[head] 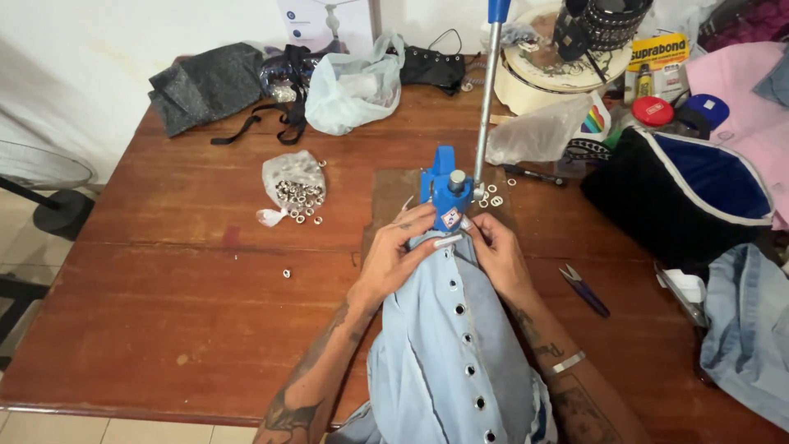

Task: Attaching metal grommets to a denim garment using a manual hand press

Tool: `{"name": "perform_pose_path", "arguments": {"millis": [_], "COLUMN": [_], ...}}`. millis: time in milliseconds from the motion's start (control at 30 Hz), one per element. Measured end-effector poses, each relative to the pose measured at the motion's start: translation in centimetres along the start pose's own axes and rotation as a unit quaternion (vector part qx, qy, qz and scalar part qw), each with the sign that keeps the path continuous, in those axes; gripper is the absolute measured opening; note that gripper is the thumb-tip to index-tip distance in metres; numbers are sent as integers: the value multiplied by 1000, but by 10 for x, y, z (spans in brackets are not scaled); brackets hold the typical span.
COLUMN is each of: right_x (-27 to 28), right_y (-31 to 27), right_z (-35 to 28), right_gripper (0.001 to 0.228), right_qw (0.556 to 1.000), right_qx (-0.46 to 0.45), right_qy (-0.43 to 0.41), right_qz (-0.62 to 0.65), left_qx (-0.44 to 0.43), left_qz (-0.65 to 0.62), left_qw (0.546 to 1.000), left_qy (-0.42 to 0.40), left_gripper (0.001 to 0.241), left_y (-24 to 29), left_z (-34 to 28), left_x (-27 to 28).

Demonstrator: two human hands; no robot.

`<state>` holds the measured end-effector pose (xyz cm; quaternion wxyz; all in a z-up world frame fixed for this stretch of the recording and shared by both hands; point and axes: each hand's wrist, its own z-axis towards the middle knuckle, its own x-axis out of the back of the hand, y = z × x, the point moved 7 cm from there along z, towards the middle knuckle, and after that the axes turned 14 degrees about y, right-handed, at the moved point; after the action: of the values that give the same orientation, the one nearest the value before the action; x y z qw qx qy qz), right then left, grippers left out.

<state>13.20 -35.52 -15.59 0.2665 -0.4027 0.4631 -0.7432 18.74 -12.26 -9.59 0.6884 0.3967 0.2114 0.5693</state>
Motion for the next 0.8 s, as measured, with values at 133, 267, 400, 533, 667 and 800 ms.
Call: {"name": "perform_pose_path", "arguments": {"millis": [133, 267, 400, 533, 667, 800], "right_x": [-2, -2, 2, -1, -2, -4], "right_y": [7, 5, -10, -6, -10, -10], "right_z": [4, 3, -1, 4, 2, 8], "right_gripper": [21, 24, 22, 23, 20, 19], "right_qw": [1000, 1000, 999, 999, 999, 996], "right_qx": [1, -2, 2, 3, 7, -46], "right_qy": [8, 15, 26, 19, 20, -9], "right_qz": [11, 10, 31, 30, 41, 75], "left_qx": [-2, -31, -87, -79, -74, 3], "left_qz": [-32, -22, 28, 62, 95, 49], "left_qw": [999, 999, 996, 994, 993, 998], "left_qy": [23, 7, -10, -33, -5, 48], "left_gripper": [34, 26, 27, 43, 54, 60], "left_y": [-8, -15, -9, 20, 44, 14], "left_z": [5, 0, 2, 3, 0, 0], "left_x": [5, 4, 15, 21, 33, 45]}}
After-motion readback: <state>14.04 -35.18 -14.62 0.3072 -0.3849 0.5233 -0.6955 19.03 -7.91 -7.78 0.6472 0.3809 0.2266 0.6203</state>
